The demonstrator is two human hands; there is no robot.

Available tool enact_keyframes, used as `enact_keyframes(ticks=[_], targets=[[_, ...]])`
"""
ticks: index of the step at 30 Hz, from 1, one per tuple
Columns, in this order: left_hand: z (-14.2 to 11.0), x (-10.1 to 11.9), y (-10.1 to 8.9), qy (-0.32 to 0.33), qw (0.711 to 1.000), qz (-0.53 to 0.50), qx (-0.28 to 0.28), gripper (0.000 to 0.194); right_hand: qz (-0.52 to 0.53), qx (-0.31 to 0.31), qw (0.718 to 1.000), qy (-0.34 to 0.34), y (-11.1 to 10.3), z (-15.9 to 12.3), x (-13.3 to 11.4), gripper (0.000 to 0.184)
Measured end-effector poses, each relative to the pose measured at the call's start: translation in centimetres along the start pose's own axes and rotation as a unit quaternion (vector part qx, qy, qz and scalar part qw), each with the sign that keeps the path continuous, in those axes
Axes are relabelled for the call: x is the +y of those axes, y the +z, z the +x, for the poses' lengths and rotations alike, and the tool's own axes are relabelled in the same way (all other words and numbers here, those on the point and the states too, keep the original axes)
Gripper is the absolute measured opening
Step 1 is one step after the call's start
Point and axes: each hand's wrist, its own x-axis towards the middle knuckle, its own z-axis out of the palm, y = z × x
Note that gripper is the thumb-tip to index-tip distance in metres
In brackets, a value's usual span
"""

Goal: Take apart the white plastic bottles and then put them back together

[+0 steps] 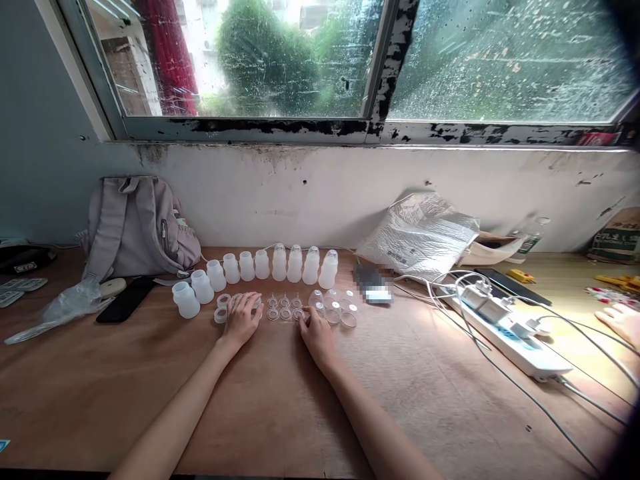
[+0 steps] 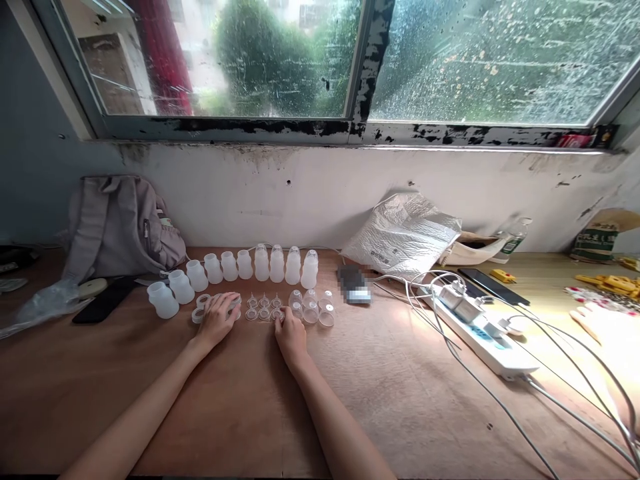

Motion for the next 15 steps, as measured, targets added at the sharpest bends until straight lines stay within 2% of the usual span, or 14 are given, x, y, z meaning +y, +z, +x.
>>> enact_keyframes(ticks=[4,11,15], targets=[[3.3,1.0,-0.5,0.03,0.999,-0.014,0.023,0.029,0.027,0.009,1.0,-0.008,0.0,0.0,0.2,0.024],[12.7,2.4,-0.3,0.037,0.997,0.057,0.029,0.041,0.064,0.022,0.997,-0.024,-0.1,0.0,0.4,0.028],[15.0,2.7,0.9,0.039,0.996,0.074,0.006,0.035,0.085,0.024,0.996,-0.027,-0.3,-0.1,0.5,0.028]])
